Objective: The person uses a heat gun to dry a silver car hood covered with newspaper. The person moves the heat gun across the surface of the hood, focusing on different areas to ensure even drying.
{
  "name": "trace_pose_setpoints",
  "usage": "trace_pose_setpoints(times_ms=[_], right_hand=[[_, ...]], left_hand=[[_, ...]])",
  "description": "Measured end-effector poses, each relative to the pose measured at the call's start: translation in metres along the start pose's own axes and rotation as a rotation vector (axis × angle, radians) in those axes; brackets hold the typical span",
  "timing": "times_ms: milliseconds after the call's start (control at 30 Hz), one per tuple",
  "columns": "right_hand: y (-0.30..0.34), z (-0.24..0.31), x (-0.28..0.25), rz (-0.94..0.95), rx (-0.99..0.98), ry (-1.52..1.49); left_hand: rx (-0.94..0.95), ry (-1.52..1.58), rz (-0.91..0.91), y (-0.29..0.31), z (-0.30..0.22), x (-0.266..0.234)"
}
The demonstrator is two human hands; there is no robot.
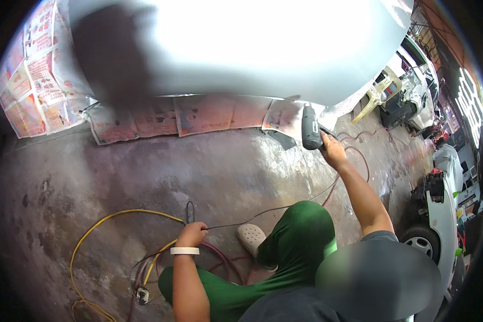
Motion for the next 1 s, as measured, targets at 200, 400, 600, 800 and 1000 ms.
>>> trace_pose_setpoints(times_ms=[200, 400, 600, 800, 1000], right_hand=[[-0.031, 0.116, -0.027, -0.055, -0.255, -0.159], [-0.058, 0.25, -0.058, -0.054, -0.448, -0.436], [-0.071, 0.351, -0.083, -0.162, -0.63, -0.571], [-0.065, 0.399, -0.109, -0.113, -0.743, -0.661], [-0.066, 0.315, -0.094, -0.132, -0.556, -0.798]], left_hand=[[-0.017, 0.01, 0.056, -0.007, 0.017, 0.007], [-0.084, 0.018, 0.011, 0.023, 0.016, -0.018], [-0.065, 0.113, -0.037, 0.019, 0.052, -0.011], [-0.147, -0.021, -0.019, 0.028, 0.046, -0.02], [-0.18, -0.01, 0.024, 0.021, 0.023, -0.017]])
Point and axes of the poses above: each hand's wrist, its own y-axis away from the middle knuckle, its own x-axis out of the palm, z = x × y, the point moved 8 cm from there along -y, towards the middle knuckle, and after that the axes turned 1 degree about z, right-handed, at the moved point
